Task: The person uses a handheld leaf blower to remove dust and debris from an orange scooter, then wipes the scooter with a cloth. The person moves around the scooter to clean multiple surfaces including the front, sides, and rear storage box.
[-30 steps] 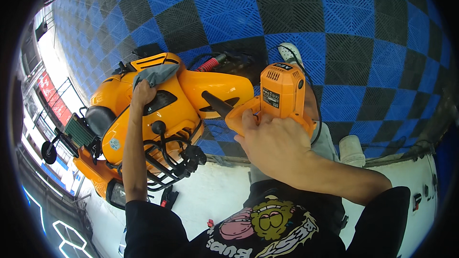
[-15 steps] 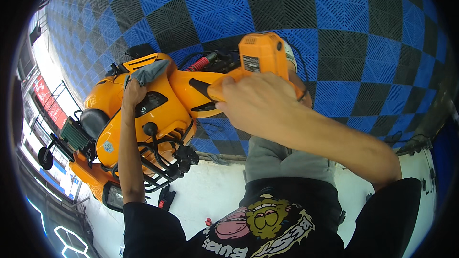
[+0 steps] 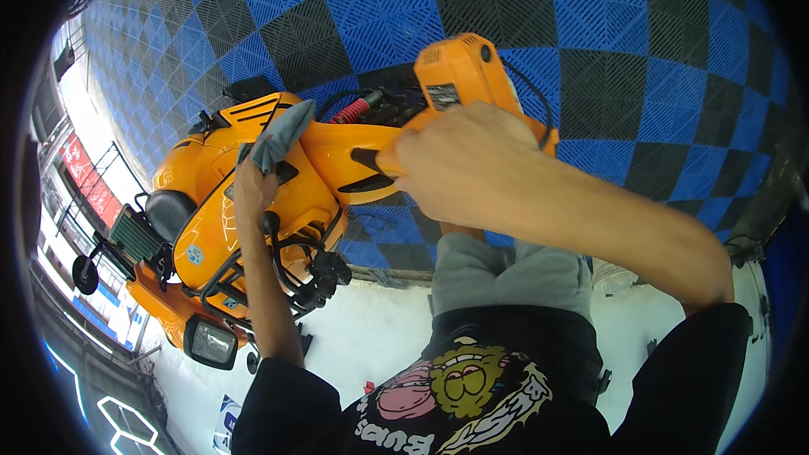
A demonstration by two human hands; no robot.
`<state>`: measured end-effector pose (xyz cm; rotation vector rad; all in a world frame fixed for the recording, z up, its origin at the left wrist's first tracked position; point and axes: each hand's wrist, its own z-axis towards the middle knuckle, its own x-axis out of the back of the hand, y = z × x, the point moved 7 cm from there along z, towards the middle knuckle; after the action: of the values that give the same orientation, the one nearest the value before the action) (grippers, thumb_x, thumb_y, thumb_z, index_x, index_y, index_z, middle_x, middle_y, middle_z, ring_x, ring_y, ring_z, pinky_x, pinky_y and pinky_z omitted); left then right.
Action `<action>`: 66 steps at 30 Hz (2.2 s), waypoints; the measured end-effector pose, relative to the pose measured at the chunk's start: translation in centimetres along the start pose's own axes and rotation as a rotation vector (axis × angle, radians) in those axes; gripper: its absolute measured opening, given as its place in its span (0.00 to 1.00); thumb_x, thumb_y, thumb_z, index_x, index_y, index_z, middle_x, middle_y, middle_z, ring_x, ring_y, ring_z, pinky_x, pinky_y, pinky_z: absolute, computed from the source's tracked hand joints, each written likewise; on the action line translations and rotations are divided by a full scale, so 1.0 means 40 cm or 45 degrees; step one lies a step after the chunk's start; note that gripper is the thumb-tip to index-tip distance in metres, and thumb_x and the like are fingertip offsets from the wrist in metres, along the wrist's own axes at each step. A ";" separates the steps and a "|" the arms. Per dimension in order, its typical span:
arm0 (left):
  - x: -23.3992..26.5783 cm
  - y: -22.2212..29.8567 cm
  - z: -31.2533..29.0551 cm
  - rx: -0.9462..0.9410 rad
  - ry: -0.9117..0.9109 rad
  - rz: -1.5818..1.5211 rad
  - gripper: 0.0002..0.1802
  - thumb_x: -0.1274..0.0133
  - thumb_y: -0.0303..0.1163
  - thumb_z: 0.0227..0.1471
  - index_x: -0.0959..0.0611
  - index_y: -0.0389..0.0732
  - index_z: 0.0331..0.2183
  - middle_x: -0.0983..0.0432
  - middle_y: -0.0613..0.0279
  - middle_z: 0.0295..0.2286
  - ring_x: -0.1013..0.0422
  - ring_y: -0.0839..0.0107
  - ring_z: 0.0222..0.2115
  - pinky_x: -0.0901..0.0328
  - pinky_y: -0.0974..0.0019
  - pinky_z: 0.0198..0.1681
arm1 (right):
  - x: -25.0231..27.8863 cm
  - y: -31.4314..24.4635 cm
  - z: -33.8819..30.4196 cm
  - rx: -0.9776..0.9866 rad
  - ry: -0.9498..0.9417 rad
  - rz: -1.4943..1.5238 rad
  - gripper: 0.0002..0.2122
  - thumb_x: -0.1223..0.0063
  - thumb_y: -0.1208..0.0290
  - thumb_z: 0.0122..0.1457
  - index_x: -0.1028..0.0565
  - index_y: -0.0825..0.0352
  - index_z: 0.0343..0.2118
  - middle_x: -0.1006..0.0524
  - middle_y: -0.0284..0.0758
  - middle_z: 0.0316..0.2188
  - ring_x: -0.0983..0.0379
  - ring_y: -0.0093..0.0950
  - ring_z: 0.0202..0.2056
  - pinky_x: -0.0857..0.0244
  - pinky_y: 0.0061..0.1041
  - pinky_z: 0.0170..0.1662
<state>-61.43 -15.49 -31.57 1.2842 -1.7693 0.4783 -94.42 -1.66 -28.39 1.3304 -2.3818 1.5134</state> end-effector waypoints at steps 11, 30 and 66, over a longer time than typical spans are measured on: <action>-0.188 0.225 -0.383 0.352 -0.339 -0.330 0.29 0.43 0.22 0.41 0.18 0.39 0.50 0.17 0.40 0.39 0.22 0.38 0.44 0.30 0.45 0.56 | -0.100 0.041 -0.190 -0.117 -0.073 -0.334 0.21 0.38 0.54 0.62 0.19 0.72 0.43 0.19 0.36 0.22 0.18 0.33 0.27 0.28 0.34 0.28; -0.890 0.668 -0.375 -0.196 -0.011 -1.040 0.41 0.35 0.43 0.52 0.30 0.43 0.64 0.21 0.35 0.49 0.21 0.37 0.44 0.26 0.40 0.47 | -0.096 -0.093 -0.204 -0.146 0.056 -0.250 0.21 0.40 0.51 0.63 0.19 0.62 0.52 0.17 0.41 0.28 0.18 0.44 0.30 0.23 0.40 0.38; -1.284 0.805 -0.903 -0.111 -0.713 -0.902 0.37 0.36 0.45 0.52 0.26 0.46 0.61 0.17 0.41 0.45 0.21 0.40 0.45 0.25 0.42 0.47 | -0.658 -0.296 -0.454 -0.552 0.122 0.307 0.28 0.46 0.53 0.70 0.30 0.71 0.62 0.17 0.56 0.39 0.16 0.53 0.37 0.22 0.44 0.40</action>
<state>-70.82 52.43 -48.27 1.9796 -1.5734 -0.3902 -77.06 26.86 -21.44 0.8871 -2.6719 0.9795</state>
